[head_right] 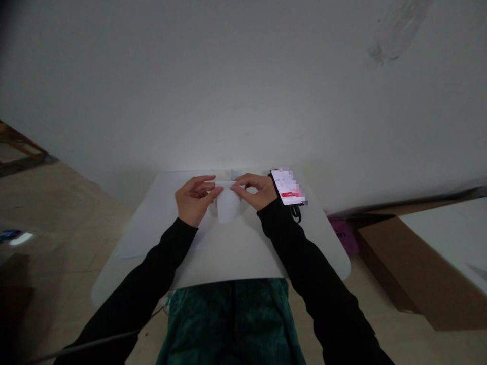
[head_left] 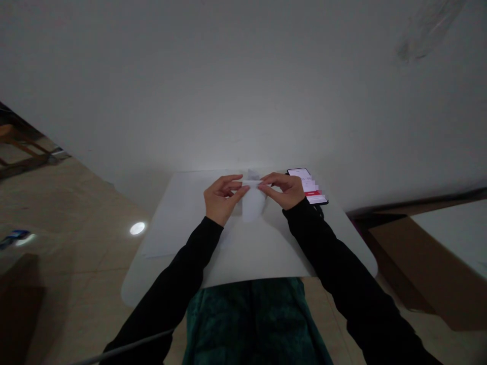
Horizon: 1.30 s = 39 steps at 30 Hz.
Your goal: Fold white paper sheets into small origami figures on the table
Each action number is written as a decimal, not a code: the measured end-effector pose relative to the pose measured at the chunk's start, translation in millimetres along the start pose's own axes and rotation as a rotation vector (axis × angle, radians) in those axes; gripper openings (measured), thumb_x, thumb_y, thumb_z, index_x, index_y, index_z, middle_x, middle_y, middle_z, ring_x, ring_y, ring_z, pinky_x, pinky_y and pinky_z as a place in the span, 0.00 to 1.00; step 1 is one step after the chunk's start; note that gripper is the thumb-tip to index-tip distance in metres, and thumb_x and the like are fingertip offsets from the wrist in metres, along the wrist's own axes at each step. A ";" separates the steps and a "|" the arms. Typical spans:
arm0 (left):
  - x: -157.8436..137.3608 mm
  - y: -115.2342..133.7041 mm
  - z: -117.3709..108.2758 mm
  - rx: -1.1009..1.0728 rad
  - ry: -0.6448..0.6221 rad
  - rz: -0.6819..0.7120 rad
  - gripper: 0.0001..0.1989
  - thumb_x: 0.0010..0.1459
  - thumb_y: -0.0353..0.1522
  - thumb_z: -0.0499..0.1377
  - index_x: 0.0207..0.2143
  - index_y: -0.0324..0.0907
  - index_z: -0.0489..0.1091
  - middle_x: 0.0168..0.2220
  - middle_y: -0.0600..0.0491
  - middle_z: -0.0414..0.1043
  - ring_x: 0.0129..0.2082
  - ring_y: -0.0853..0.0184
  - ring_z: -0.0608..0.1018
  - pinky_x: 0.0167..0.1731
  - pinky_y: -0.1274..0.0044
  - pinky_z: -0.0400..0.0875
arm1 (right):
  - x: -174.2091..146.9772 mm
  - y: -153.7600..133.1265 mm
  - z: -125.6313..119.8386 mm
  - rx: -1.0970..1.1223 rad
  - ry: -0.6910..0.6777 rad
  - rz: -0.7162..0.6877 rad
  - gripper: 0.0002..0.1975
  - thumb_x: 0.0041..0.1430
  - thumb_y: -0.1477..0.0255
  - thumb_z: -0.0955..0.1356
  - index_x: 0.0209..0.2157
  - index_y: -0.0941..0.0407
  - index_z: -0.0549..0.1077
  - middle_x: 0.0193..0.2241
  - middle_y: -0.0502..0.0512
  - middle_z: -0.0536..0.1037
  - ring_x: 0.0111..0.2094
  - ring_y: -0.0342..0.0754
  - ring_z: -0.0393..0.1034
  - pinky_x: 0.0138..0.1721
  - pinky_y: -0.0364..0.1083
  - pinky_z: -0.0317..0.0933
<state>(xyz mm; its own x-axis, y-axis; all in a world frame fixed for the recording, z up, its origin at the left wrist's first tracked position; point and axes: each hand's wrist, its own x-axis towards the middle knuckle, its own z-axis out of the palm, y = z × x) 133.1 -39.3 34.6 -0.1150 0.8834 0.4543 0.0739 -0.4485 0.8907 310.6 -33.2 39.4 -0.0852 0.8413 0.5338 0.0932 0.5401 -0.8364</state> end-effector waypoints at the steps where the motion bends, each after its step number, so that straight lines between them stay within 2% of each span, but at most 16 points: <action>1: -0.7 0.4 0.8 -0.010 -0.019 -0.015 0.20 0.43 0.36 0.69 0.40 0.40 0.75 0.28 0.53 0.77 0.21 0.73 0.75 0.19 0.82 0.69 | -0.3 -1.2 0.1 -0.003 0.007 0.001 0.05 0.49 0.65 0.72 0.26 0.51 0.76 0.29 0.51 0.79 0.32 0.47 0.73 0.37 0.50 0.68; 4: -2.6 0.4 2.8 -0.023 -0.046 -0.039 0.20 0.45 0.38 0.68 0.41 0.40 0.75 0.28 0.53 0.77 0.18 0.74 0.73 0.16 0.82 0.69 | -1.2 -4.7 0.5 -0.019 0.054 0.023 0.05 0.51 0.65 0.71 0.27 0.52 0.76 0.30 0.52 0.79 0.32 0.47 0.72 0.37 0.50 0.68; 7: -4.0 -0.2 3.6 0.017 -0.018 -0.021 0.16 0.48 0.38 0.66 0.38 0.40 0.77 0.27 0.52 0.78 0.18 0.74 0.73 0.16 0.82 0.70 | -1.8 -7.3 0.9 -0.037 0.085 0.061 0.06 0.51 0.65 0.71 0.28 0.53 0.77 0.28 0.52 0.78 0.30 0.47 0.72 0.36 0.49 0.68; 17: -5.5 -0.2 5.4 0.051 0.033 0.014 0.13 0.47 0.38 0.67 0.35 0.41 0.78 0.28 0.52 0.78 0.22 0.71 0.77 0.18 0.82 0.73 | -0.6 -8.9 0.4 -0.067 0.093 0.026 0.06 0.51 0.65 0.71 0.27 0.52 0.76 0.26 0.51 0.78 0.28 0.46 0.70 0.35 0.48 0.66; 22: -6.2 2.8 7.0 0.065 0.054 -0.007 0.13 0.47 0.38 0.67 0.34 0.41 0.78 0.27 0.52 0.78 0.22 0.71 0.77 0.19 0.81 0.74 | 0.1 -9.5 -2.1 -0.097 0.052 0.036 0.06 0.51 0.64 0.71 0.28 0.52 0.76 0.27 0.51 0.78 0.29 0.47 0.70 0.35 0.50 0.67; 27: -7.3 5.0 8.7 0.044 0.050 -0.003 0.11 0.47 0.37 0.67 0.32 0.41 0.78 0.25 0.53 0.78 0.20 0.72 0.76 0.18 0.82 0.73 | -1.3 -7.7 -0.4 -0.073 0.090 -0.014 0.04 0.50 0.67 0.72 0.27 0.52 0.76 0.27 0.51 0.78 0.29 0.46 0.71 0.35 0.48 0.67; 32: -8.3 4.2 9.6 0.024 0.024 0.031 0.09 0.47 0.36 0.67 0.31 0.41 0.78 0.22 0.55 0.76 0.17 0.75 0.73 0.17 0.83 0.72 | -2.6 -6.8 1.3 -0.116 0.056 -0.094 0.07 0.49 0.65 0.73 0.26 0.53 0.76 0.25 0.50 0.78 0.28 0.45 0.72 0.33 0.47 0.67; 39: -9.3 4.8 10.4 -0.005 0.023 0.037 0.09 0.46 0.35 0.68 0.31 0.41 0.78 0.23 0.54 0.77 0.18 0.73 0.75 0.19 0.81 0.74 | -3.6 -8.3 3.4 -0.104 0.083 -0.174 0.05 0.50 0.68 0.72 0.26 0.54 0.76 0.25 0.49 0.78 0.27 0.43 0.72 0.30 0.44 0.65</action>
<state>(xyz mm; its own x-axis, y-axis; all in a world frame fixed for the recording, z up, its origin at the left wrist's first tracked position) 144.9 -48.2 34.6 -0.1354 0.8626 0.4875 0.0732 -0.4820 0.8731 306.7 -40.8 44.0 -0.0278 0.7315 0.6813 0.1862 0.6734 -0.7154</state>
